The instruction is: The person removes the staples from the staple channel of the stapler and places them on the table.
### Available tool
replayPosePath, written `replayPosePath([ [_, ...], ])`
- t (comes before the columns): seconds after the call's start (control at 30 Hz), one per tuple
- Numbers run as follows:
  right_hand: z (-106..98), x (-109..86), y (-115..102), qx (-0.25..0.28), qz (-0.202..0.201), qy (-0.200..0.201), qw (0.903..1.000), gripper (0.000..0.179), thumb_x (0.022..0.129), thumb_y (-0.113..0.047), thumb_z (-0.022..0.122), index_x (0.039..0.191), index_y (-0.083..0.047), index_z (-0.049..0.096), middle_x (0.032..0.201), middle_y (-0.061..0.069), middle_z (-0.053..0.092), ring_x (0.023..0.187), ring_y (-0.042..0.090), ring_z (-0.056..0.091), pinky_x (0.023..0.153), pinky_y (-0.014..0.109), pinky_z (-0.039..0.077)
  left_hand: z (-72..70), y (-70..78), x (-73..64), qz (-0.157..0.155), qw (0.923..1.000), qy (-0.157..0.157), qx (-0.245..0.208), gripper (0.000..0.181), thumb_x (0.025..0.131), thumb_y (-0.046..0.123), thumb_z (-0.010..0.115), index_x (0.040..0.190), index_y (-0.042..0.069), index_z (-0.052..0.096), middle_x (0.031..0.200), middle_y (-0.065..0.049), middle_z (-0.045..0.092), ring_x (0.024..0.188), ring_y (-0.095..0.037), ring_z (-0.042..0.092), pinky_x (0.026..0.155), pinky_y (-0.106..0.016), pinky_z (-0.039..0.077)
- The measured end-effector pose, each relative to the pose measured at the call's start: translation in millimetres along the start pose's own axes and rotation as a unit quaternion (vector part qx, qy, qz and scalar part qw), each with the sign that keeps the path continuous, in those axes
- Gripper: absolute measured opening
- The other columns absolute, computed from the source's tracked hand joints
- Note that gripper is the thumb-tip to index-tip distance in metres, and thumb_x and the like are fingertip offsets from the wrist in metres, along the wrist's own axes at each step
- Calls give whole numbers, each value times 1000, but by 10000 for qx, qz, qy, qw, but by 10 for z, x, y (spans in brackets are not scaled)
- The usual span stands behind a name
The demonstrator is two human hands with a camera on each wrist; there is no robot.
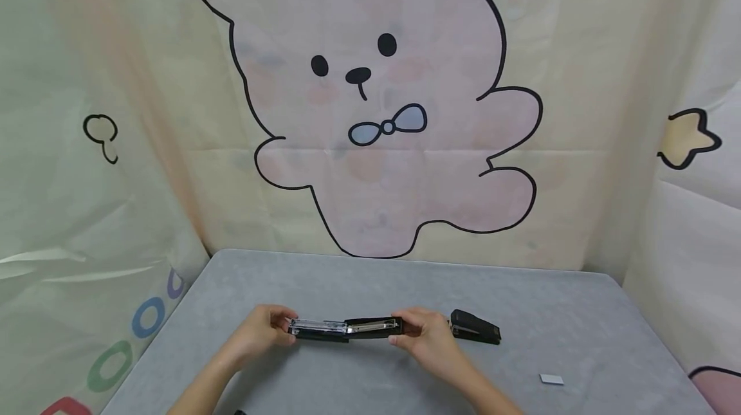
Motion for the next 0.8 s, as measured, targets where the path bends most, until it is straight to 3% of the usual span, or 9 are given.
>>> replayPosePath([
  [0.23, 234, 197, -15, 284, 224, 53, 9993, 40, 86, -5, 85, 123, 4, 73, 117, 14, 72, 97, 18, 72, 79, 25, 58, -296, -136, 35, -290, 9989, 377, -18, 44, 75, -16, 81, 117, -10, 70, 82, -9, 57, 75, -21, 51, 63, -32, 46],
  [0.47, 442, 365, -106, 251, -95, 113, 9996, 34, 83, -1, 86, 115, 3, 77, 108, 13, 73, 92, 19, 72, 75, 24, 58, -517, -273, 48, -431, 9980, 431, -164, 44, 78, -16, 80, 120, -11, 68, 83, -9, 55, 77, -22, 51, 67, -34, 49],
  [0.6, 559, 440, -106, 198, -151, 159, 9996, 32, 81, 2, 86, 112, 3, 78, 104, 11, 73, 88, 16, 72, 73, 23, 58, -625, -323, 76, -366, 9980, 510, -113, 45, 76, -16, 80, 119, -12, 67, 85, -10, 56, 79, -21, 52, 67, -32, 50],
  [0.8, 714, 545, -89, 228, -262, 161, 9993, 31, 80, 5, 86, 110, 4, 77, 100, 11, 72, 85, 12, 70, 71, 23, 57, -778, -409, 124, -505, 9965, 667, 57, 47, 77, -16, 80, 121, -11, 67, 87, -10, 57, 81, -22, 53, 68, -34, 50],
])
Point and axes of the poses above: each hand's wrist, its own x-axis towards the middle knuckle, its own z-axis out of the palm, y = z × x, the point moved 9 cm from there along x, towards the middle knuckle
